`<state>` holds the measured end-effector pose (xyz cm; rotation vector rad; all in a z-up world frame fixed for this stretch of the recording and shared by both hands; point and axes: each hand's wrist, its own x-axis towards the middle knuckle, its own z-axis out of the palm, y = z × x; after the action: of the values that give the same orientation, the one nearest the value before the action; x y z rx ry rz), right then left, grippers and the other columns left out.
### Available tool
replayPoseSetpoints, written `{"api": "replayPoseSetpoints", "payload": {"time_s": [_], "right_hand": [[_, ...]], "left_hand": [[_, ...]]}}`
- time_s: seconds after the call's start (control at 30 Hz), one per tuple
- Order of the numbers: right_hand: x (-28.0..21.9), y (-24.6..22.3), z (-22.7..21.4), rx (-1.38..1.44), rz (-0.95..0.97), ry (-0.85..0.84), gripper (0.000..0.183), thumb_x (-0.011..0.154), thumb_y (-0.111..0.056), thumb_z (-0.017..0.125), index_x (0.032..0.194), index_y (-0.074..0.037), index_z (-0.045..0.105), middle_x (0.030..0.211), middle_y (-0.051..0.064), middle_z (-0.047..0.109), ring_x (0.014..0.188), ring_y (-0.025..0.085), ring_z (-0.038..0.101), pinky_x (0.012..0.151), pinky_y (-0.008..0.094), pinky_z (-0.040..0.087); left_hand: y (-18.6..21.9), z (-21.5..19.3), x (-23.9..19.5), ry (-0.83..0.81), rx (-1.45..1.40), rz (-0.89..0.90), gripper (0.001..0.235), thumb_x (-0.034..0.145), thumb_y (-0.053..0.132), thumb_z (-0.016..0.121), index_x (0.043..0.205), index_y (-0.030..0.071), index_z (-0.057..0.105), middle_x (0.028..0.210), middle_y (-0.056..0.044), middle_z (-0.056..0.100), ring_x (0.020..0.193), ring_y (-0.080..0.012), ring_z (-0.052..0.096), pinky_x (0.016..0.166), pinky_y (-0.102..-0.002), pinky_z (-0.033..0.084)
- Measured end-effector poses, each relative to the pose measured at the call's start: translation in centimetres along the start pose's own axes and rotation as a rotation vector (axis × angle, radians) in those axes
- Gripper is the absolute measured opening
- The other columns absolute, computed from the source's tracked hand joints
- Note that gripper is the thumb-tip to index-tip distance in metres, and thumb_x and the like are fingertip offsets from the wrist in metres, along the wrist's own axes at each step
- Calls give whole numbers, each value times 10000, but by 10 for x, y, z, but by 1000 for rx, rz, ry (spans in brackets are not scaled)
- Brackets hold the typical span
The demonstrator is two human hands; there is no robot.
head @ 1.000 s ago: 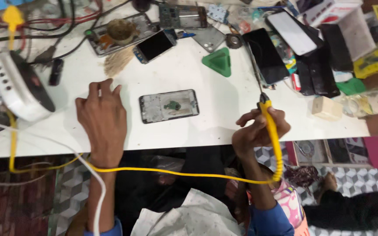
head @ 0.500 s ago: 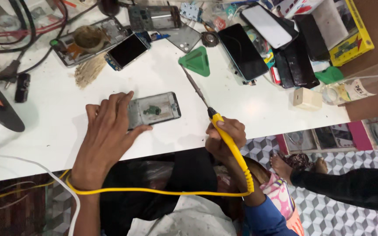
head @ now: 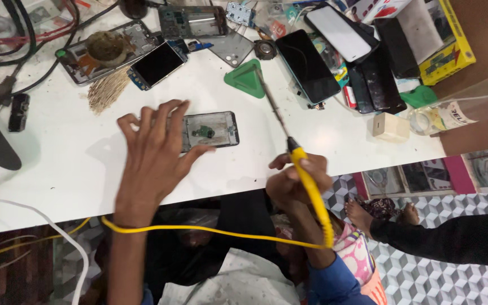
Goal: The person uses a yellow soldering iron to work on the internal components of a disassembled smartphone. They then wipe the back of a different smartphone with a white cloth and return to soldering the first device.
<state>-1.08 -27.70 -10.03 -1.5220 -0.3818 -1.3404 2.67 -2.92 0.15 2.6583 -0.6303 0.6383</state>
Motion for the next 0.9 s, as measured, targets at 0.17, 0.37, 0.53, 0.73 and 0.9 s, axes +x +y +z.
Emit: {"api": "replayPoseSetpoints", "payload": {"time_s": [0.17,0.37,0.53,0.73,0.9], "right_hand": [[59,-19,-109,321,769,-84,261,1110,-177,435,1266,21,501,1050,216,631,911,263,697,791,368,610],[97,19,-206,508,1123,-561,400,1161,-246,332,1265,110,483,1064,266,663,1008,307,755,899,392,636],[117,3,-156,408,703,-416,528,1107,-434,341,1229,44,528,886,166,708,753,156,738,687,205,617],[120,29,-195,26,833,-364,573,1154,-488,288,1001,31,477,738,152,589,595,131,675,596,186,569],[135,31,-205,-40,1159,-236,553,1148,-470,262,1162,62,414,878,212,570,615,172,707,593,233,594]], "left_hand": [[44,66,49,65,-44,114,359,1040,354,602,1253,78,687,1222,-123,701,1154,-353,627,1012,-564,415],[107,162,96,121,-191,295,434,827,71,597,1253,72,679,1305,-194,638,1265,-389,540,1183,-514,271],[120,205,112,230,-323,219,465,956,24,607,1418,69,612,1327,-152,564,1348,-374,468,1268,-539,238],[133,227,140,149,-403,133,660,872,1,583,1522,-2,466,1364,-286,497,1279,-427,439,1166,-562,219],[144,218,140,223,-242,183,513,885,-7,582,1393,36,532,1439,-211,513,1406,-410,431,1255,-521,234]]}}
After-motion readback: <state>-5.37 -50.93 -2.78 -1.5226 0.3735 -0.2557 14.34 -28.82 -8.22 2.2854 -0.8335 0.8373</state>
